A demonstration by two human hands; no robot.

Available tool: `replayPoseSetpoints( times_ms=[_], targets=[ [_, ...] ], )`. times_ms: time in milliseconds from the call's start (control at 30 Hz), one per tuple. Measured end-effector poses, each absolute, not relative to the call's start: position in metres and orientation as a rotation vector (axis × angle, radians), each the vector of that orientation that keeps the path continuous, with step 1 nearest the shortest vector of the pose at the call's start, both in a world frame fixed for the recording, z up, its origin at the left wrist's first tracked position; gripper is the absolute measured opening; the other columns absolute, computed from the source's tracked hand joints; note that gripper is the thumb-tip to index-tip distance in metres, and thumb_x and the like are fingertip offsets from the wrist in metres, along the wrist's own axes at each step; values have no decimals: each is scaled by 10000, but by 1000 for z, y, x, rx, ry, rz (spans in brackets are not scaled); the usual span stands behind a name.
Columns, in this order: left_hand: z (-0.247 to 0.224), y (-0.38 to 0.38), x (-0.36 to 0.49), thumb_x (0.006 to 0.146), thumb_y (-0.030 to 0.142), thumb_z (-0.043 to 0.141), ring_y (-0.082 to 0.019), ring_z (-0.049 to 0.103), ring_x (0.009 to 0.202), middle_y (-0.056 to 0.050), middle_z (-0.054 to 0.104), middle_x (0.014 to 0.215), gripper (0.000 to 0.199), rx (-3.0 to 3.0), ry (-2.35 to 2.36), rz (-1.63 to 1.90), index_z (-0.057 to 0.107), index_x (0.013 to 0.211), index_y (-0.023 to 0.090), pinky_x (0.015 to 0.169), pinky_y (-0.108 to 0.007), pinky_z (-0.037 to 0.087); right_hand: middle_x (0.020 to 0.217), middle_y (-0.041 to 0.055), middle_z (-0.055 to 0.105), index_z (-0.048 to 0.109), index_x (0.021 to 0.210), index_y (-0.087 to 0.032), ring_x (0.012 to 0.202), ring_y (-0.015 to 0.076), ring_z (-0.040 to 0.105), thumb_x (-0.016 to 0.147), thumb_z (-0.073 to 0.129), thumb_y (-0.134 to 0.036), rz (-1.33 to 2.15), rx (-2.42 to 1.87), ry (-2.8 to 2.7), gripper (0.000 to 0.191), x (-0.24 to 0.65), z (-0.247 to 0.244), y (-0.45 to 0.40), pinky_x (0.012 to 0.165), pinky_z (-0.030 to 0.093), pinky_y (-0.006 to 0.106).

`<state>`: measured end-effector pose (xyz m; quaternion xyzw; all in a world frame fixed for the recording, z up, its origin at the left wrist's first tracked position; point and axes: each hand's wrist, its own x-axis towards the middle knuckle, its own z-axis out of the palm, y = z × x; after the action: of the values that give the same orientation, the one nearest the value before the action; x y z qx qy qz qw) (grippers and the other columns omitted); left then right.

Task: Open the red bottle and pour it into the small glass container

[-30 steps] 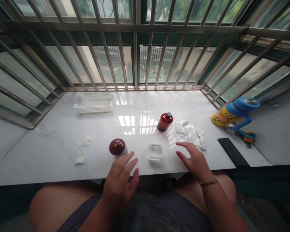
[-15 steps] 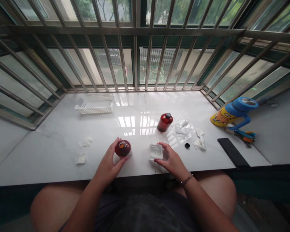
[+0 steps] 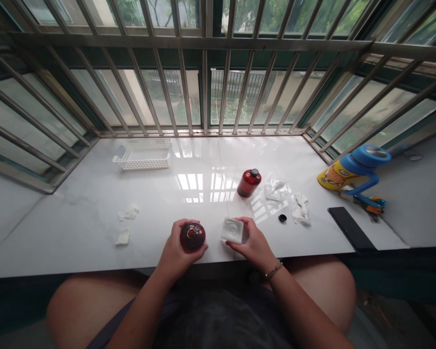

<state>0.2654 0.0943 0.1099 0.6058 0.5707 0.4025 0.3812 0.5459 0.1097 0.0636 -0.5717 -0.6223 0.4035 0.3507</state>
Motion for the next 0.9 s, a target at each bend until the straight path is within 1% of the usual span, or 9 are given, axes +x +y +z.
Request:
replayPoseSetpoints(
  times_ms=[133,233,333,433,533,633,800,900],
  targets=[
    [110,93,270,767,318,906,-261,754,1164,-71,719,1329,663,1543,1478,1014,528,1309,273,1014,-434,623,1334,85,704,549,1340,-281,1228,302,710,747,934,-448,1048,-1431,-1617,726,545,67,106,1076,576,498],
    [110,93,271,757,330,925,-259,752,1149,-55,715,1311,687,1573,1511,988,528,1315,282,1016,-437,619,1347,76,689,562,1338,-284,1231,289,708,744,943,-442,1079,-1370,-1586,723,545,72,103,1108,578,501],
    [110,93,270,742,358,961,-278,736,1180,-63,703,1331,736,1689,1544,935,540,1341,286,1041,-467,609,1386,75,660,566,1352,-291,1214,273,711,759,938,-405,1119,-1321,-1563,709,543,82,100,1067,620,479],
    [109,94,269,686,409,1015,-314,715,1224,-86,698,1348,830,1876,1509,923,557,1366,280,1063,-501,603,1401,80,649,570,1365,-300,1206,275,711,777,928,-388,1115,-1302,-1582,694,542,95,97,1020,652,465],
    [108,95,271,642,473,1040,-335,706,1220,-101,705,1322,908,2030,1446,964,550,1380,273,1054,-519,604,1397,85,650,572,1379,-305,1241,293,688,786,921,-388,1044,-1310,-1657,693,543,107,94,1036,644,482],
    [108,95,273,634,527,1033,-342,703,1197,-113,703,1306,944,2112,1428,975,537,1394,267,1033,-526,607,1395,92,648,564,1398,-309,1231,305,683,798,904,-386,954,-1336,-1761,694,546,116,93,1028,637,498],
    [112,96,279,604,554,1037,-351,703,1170,-120,715,1290,968,2167,1420,933,560,1388,247,1010,-521,604,1370,99,660,550,1422,-312,1270,326,664,826,864,-378,787,-1322,-1907,677,550,128,94,1062,607,516],
    [116,98,284,582,575,1039,-358,704,1145,-127,724,1275,984,2197,1405,888,568,1373,228,986,-532,600,1352,93,673,549,1420,-318,1260,327,671,829,855,-362,739,-1314,-1948,667,552,133,95,1059,606,511]
  ],
)
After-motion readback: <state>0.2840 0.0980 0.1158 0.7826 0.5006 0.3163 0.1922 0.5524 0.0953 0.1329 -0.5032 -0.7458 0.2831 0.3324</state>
